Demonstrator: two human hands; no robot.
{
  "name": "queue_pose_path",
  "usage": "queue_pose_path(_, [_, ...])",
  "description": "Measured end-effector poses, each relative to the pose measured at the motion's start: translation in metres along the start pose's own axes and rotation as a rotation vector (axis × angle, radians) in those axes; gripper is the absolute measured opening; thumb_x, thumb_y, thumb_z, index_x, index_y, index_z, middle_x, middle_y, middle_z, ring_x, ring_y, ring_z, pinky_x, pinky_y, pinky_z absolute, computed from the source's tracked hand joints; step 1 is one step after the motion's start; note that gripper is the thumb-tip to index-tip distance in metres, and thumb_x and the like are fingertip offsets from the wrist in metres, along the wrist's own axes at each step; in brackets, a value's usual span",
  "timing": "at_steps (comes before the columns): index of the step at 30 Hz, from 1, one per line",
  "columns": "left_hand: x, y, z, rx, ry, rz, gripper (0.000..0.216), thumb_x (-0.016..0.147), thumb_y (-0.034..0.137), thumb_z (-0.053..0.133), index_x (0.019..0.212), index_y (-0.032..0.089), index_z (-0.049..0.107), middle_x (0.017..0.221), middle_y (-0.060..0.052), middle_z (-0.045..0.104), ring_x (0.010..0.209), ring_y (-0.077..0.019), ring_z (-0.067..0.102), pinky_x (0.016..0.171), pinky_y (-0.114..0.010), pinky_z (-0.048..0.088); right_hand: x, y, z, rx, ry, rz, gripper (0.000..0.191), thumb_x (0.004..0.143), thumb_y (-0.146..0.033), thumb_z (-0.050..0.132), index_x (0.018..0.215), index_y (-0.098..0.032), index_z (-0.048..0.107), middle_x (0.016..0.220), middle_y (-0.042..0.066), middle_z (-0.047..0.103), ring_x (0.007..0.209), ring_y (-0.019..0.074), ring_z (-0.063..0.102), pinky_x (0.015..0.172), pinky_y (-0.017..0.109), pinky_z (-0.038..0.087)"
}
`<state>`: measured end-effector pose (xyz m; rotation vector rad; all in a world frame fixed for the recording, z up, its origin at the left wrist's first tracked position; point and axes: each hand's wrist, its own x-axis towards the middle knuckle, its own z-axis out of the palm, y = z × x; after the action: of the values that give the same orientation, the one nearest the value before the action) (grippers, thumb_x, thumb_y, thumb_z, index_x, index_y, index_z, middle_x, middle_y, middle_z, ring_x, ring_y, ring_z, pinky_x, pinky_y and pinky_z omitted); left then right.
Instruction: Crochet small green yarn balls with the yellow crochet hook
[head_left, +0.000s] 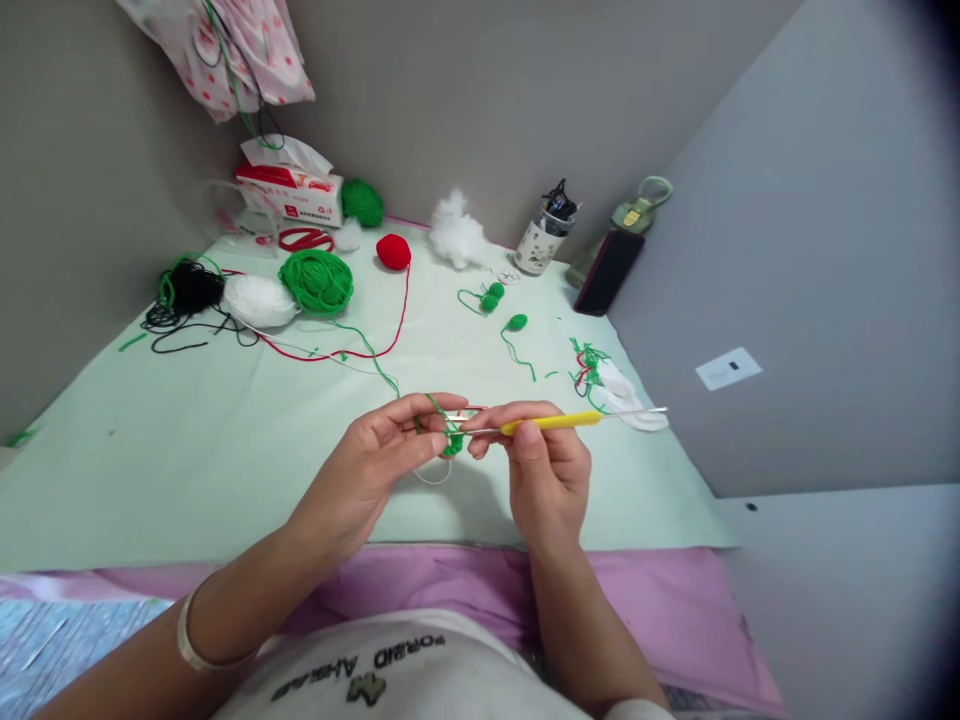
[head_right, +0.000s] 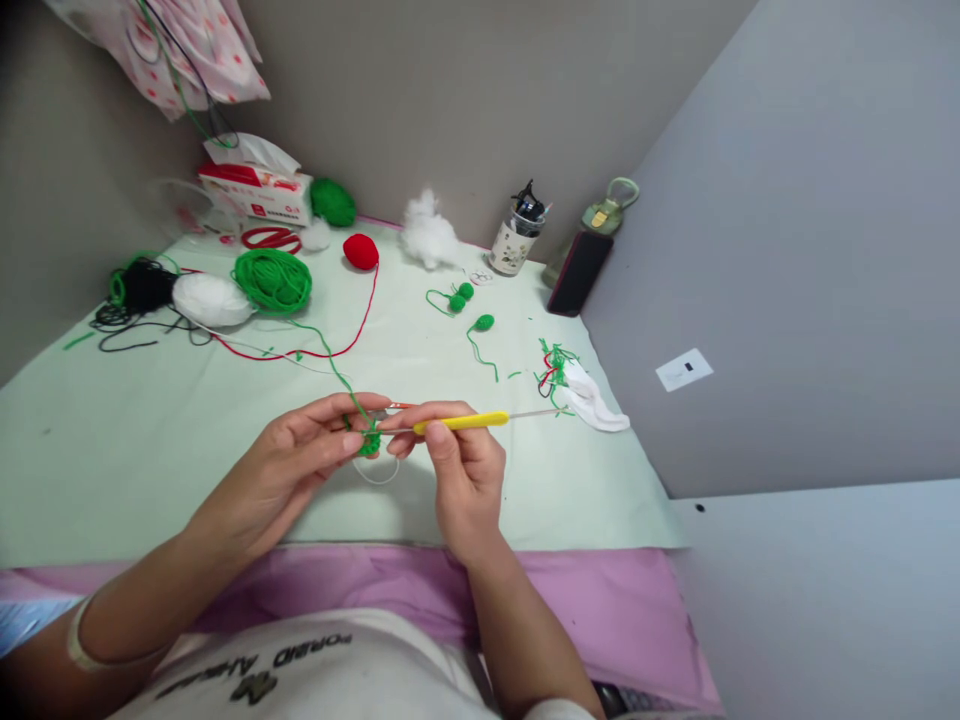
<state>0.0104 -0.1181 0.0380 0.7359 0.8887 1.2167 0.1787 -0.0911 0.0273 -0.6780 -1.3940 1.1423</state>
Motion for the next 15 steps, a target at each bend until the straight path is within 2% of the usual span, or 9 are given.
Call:
queue_pose_path(5, [-0.0009,-0.0006,-0.0005,0.013,0.006,0.02,0.02,0.087,0.026,0.076,0.107,0.027,0.081,0.098,-0.002,0.075,0.095,-0.0184,0.064,0.089,-0.029,0.046,-0.0047,-0.002,0.0005,-0.251,-0.009,-0.183,0.023,0.105,-0.024,0.049,0.107,-0.025,0.071,0.101,0.005,0.078,0.076,0.0167,0.073,0.075,0.038,0.063])
queue_pose_path(10, [-0.0022,-0.0044,-0.0002,0.071,0.04,0.067,0.03,0.082,0.027,0.082,0.112,0.029,0.08,0.09,-0.002,0.069,0.091,-0.0194,0.063,0.084,-0.029,0.048,-0.0074,0.0016,0.0009,-0.407,-0.061,-0.401,0.029,0.104,-0.016,0.048,0.121,-0.028,0.067,0.104,0.007,0.079,0.094,0.023,0.076,0.078,0.043,0.063])
queue_pose_path(12, [-0.0024,-0.0055,0.0001,0.085,0.07,0.081,0.032,0.081,0.027,0.083,0.112,0.029,0.08,0.092,-0.002,0.068,0.092,-0.0194,0.062,0.082,-0.029,0.048,-0.0079,0.0022,0.0003,-0.406,-0.067,-0.419,0.03,0.103,-0.015,0.048,0.122,-0.028,0.067,0.104,0.007,0.079,0.098,0.0241,0.075,0.078,0.044,0.064])
queue_pose_path(15, [-0.0022,-0.0057,0.0,0.09,0.114,0.095,0.029,0.083,0.027,0.082,0.112,0.028,0.079,0.095,-0.002,0.067,0.093,-0.0185,0.061,0.083,-0.029,0.047,-0.0079,0.0002,0.0002,-0.344,-0.054,-0.365,0.029,0.103,-0.015,0.049,0.12,-0.028,0.069,0.104,0.006,0.078,0.091,0.0211,0.075,0.078,0.041,0.064])
